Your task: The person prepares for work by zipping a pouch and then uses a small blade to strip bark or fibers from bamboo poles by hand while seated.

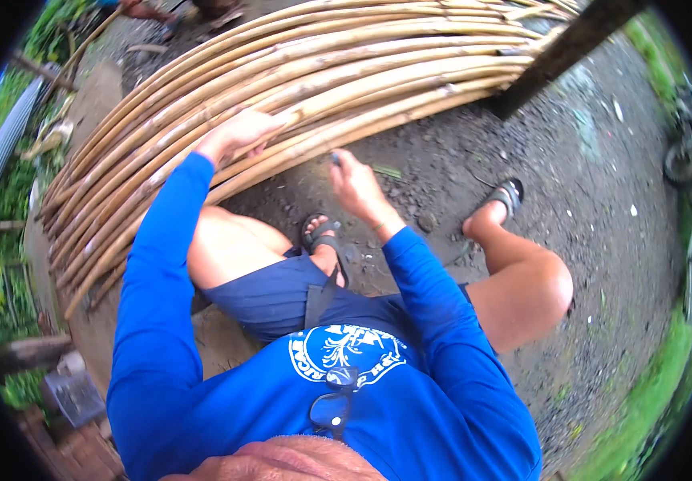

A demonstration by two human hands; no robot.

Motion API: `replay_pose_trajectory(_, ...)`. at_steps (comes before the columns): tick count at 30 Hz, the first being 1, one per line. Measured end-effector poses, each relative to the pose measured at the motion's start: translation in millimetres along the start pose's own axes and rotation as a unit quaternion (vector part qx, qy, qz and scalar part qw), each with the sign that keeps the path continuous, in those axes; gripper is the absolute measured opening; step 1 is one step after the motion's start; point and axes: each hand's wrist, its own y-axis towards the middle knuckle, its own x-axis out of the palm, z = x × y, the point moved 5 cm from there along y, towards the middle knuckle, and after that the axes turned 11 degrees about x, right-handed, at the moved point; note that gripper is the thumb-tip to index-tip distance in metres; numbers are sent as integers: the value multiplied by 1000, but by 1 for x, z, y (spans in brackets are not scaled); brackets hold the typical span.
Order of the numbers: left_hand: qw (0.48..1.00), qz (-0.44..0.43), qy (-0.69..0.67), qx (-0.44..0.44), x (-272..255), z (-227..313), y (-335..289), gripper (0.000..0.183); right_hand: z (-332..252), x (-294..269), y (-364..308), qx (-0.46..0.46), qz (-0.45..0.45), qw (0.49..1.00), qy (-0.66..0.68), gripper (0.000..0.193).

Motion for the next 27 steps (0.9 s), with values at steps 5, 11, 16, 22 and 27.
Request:
replay_pose_trajectory(5, 997, -9, 41, -58, 38, 6, -18, 75, 32, 21, -35, -1, -44, 999, -15, 30)
replay_pose_trajectory(11, 982, 97, 159, 37, 51, -47, 8, 95, 16, 1, -56, 31, -81, 996, -35, 31)
replay_pose_trajectory(16, 996, 82, -14, -22, 78, -8, -14, 80, 16, -12, -57, 72, -96, 992, -26, 36)
replay_pose_trajectory(22, 985, 136, 86, 70, 72, -24, 12, 76, 6, -27, -52, 52, -65, 996, -26, 39)
replay_pose_trajectory(27, 969, 104, 177, 134, 83, 6, -1, 76, 17, -25, -58, 36, -35, 998, -23, 34)
